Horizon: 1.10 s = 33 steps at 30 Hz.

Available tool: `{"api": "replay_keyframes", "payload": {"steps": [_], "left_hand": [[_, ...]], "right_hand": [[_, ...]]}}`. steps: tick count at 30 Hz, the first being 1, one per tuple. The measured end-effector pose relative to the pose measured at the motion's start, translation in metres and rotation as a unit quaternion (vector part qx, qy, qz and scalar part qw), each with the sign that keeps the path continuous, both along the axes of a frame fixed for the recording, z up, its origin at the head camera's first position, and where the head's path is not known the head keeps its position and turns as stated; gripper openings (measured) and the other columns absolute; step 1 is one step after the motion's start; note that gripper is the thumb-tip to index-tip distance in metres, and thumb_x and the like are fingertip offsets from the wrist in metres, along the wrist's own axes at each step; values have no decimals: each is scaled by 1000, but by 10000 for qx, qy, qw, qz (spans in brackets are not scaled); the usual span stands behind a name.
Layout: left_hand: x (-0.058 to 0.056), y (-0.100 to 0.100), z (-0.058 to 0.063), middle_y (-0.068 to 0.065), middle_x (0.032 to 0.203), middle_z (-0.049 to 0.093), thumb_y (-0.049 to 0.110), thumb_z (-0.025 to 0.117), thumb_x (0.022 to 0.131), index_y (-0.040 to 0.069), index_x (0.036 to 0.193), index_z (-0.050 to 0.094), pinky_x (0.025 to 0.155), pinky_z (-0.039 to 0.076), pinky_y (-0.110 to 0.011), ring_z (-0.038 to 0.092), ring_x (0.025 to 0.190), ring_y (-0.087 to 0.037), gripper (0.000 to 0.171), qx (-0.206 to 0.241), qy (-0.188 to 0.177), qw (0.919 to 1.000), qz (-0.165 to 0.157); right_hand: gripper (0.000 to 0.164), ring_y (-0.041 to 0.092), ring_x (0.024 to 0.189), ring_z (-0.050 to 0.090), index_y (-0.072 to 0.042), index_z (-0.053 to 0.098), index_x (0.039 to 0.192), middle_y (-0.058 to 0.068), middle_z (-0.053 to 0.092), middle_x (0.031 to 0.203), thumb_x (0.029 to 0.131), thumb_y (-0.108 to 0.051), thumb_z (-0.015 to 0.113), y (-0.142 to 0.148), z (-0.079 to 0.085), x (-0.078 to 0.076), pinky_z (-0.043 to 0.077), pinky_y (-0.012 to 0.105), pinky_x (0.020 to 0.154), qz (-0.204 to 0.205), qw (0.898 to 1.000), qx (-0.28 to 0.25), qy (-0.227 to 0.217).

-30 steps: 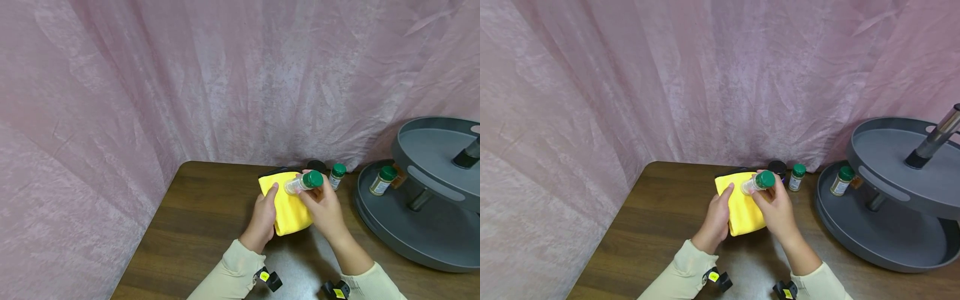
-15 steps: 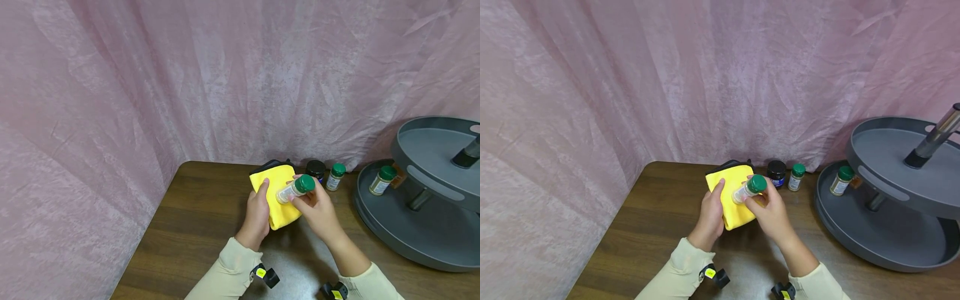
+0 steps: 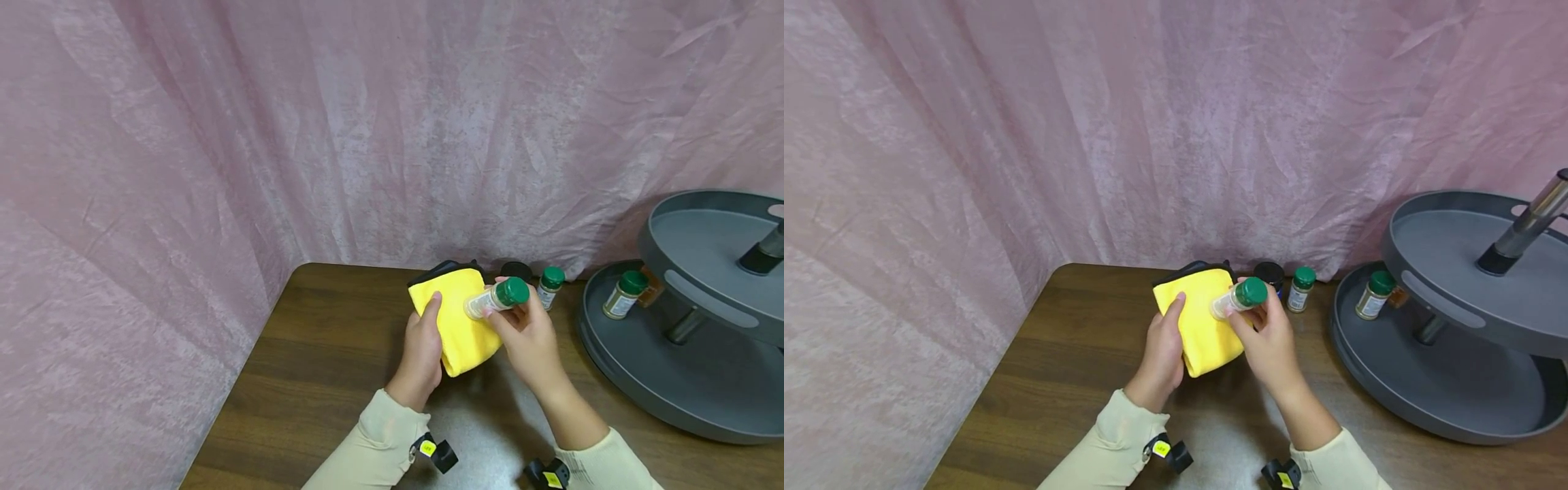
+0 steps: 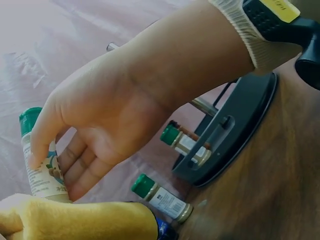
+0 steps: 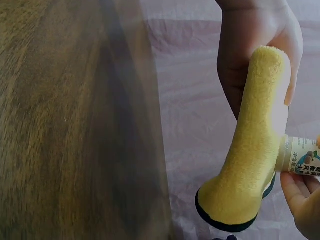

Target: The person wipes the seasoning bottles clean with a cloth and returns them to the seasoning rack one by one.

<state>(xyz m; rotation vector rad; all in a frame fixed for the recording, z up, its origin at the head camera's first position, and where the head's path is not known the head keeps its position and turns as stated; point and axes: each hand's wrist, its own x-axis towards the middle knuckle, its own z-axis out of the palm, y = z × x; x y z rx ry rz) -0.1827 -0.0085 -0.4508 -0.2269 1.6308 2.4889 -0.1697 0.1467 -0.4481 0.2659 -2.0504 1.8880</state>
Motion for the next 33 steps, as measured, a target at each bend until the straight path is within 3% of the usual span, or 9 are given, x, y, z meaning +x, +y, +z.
{"api": "replay_keyframes", "payload": {"steps": [5,10,17,23,30,33], "left_hand": [[5,5,-3,-7,120,69,51,53,101,13,133,52,85,58,-33,70,100,-15,50,-38,-30,9997,-220],[6,7,-5,-5,119,69,51,52,101,15,132,52,85,58,-33,70,100,-16,48,-49,-124,9995,-286],[3,5,-5,-6,121,69,51,50,102,14,133,52,86,59,-33,71,101,-16,49,-32,-70,9995,-302],[2,4,-5,-6,122,69,50,48,103,14,133,52,86,59,-33,71,102,-16,47,-25,-71,9993,-363],[1,4,-6,-6,119,68,52,51,101,13,132,52,85,58,-32,70,100,-15,49,-83,-146,9995,-259],[0,3,-5,-7,121,67,52,51,101,15,133,51,86,58,-33,70,102,-16,49,-30,-90,9995,-298]], "right_hand": [[47,7,113,64,-1,50,137,18,63,130,93,0,68,2,1,-2,50,15,96,-96,9999,-131,-55],[48,6,114,65,4,47,136,9,65,127,93,1,68,1,1,0,51,15,95,66,9997,-211,-112],[49,7,113,64,4,46,137,8,63,125,93,0,68,-1,0,2,51,16,96,417,9991,60,-107],[49,7,110,64,3,47,137,4,61,123,93,0,68,1,0,2,51,16,94,455,9986,238,-144],[48,7,111,62,0,49,137,20,55,133,93,0,68,4,0,1,51,14,95,407,9982,390,-188],[47,6,112,62,-1,49,136,20,55,135,93,-1,68,5,0,-1,50,14,95,338,9982,444,-220]]}}
